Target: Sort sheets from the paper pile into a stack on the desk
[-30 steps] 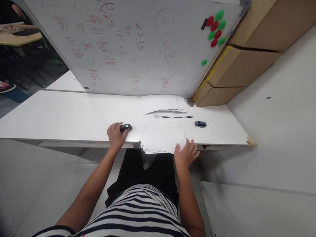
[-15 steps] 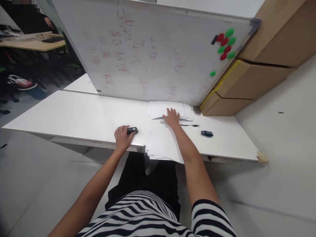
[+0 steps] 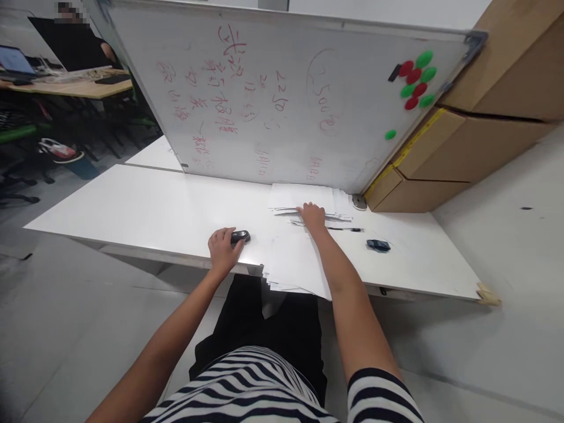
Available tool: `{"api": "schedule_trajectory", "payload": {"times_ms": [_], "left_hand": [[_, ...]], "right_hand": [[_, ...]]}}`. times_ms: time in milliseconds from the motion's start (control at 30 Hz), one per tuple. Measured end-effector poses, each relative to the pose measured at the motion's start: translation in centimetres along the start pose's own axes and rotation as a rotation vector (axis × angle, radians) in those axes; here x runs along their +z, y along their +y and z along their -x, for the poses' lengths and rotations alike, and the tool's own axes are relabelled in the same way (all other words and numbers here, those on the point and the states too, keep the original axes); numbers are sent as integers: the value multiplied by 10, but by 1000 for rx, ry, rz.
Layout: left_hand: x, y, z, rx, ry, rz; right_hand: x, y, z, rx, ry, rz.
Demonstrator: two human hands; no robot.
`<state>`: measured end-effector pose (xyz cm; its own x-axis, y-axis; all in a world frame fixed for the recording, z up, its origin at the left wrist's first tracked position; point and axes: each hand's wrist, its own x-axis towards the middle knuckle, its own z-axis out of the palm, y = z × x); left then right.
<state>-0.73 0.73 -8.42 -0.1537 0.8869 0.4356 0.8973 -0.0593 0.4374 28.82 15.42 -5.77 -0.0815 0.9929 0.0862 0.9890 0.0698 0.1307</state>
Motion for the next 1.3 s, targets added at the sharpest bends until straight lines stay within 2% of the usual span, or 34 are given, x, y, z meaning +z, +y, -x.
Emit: {"api": "schedule_trajectory", "payload": {"times_ms": [267,400,567,800,1000,1133,1233,1300], "left_hand": [[1,-1,0,6,15,-6],[1,-1,0,6,16,0],[1,-1,0,-2,15,6],[1,-1,1,-2,19,8],[-1,-1,1,-5,8,-1],[0,1,2,-14,1,-12],[-2,3,1,-29,41,-37],[-8,7,2,-19,60,-15]], "right_hand": [[2,-8,3,-4,14,42],[-1,-12,2,-19,-23,77],[-18,-4,-6,-94,-99,87],[-41,4,-1,-191,-65,62],[-59,13,11,-138,-35,25],[-77,12,52,-49,208,-177],[-84,-7,113,-38,385,-438],[-80,-26,162,-2,540,-605]]}}
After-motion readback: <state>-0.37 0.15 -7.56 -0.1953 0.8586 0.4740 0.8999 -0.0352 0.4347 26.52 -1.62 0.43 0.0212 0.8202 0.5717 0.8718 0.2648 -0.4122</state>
